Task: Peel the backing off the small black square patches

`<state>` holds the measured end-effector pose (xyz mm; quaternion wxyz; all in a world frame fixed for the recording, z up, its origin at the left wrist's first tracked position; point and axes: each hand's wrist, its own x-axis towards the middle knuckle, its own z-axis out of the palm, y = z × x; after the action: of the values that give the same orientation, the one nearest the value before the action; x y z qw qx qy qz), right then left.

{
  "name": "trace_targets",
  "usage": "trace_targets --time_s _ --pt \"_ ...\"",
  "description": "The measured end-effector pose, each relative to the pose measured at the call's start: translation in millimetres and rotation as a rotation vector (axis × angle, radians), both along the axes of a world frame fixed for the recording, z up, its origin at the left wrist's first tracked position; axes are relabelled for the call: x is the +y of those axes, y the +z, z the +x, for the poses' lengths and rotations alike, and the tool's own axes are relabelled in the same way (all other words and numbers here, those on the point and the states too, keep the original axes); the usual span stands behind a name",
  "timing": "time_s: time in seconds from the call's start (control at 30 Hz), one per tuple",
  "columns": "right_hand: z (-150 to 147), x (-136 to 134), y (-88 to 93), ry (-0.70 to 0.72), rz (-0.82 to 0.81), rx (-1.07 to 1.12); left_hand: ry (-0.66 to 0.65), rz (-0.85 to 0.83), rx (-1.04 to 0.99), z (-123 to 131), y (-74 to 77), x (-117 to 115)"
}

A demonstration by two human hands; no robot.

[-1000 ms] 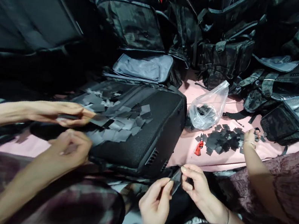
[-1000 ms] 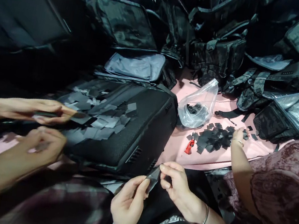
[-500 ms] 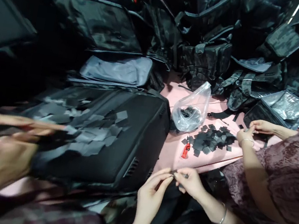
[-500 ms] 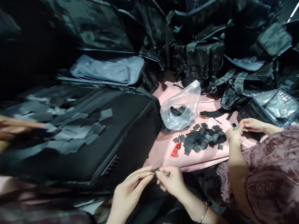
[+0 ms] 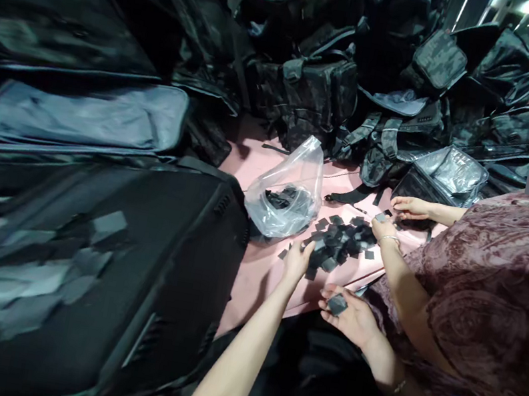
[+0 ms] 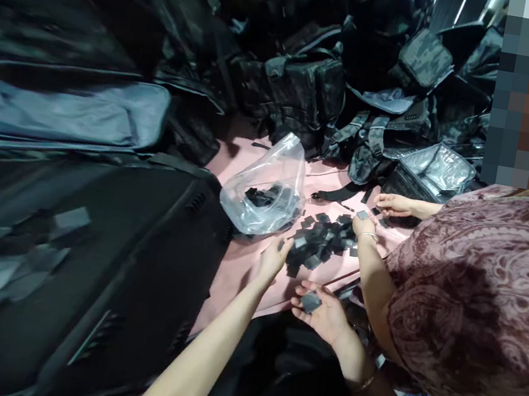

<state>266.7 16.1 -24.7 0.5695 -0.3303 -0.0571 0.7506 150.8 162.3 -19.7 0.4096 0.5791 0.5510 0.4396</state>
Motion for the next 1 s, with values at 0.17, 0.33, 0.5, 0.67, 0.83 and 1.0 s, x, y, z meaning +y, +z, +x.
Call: trace_targets --time_s 0.17,0.33,0.5,0.67,0.83,1.0 --pt "-1 3 0.5 0.027 0.102 -0.161 -0.193 -0.149 -0.013 -22 -25.9 -38" --pt "-36 13 0.4 0.216 0.159 -0.386 -0.302 -0.026 -0.024 -70 4.8 -106" --pt "-73 17 13.9 0.562 0.33 -0.529 -0.101 0.009 0.075 -113 15.3 -144" --pt "-97 13 20.5 0.745 0.437 -0.447 0.141 -0.022 0.042 -134 15.7 -167" --pt "-111 7 19.8 0.644 0.361 -0.618 0.406 -0.071 -0.251 -152 21.1 -175" --pt "-114 8 16.1 0.558 0.328 -0.677 0.282 -0.36 -0.4 -223 -21.0 -191"
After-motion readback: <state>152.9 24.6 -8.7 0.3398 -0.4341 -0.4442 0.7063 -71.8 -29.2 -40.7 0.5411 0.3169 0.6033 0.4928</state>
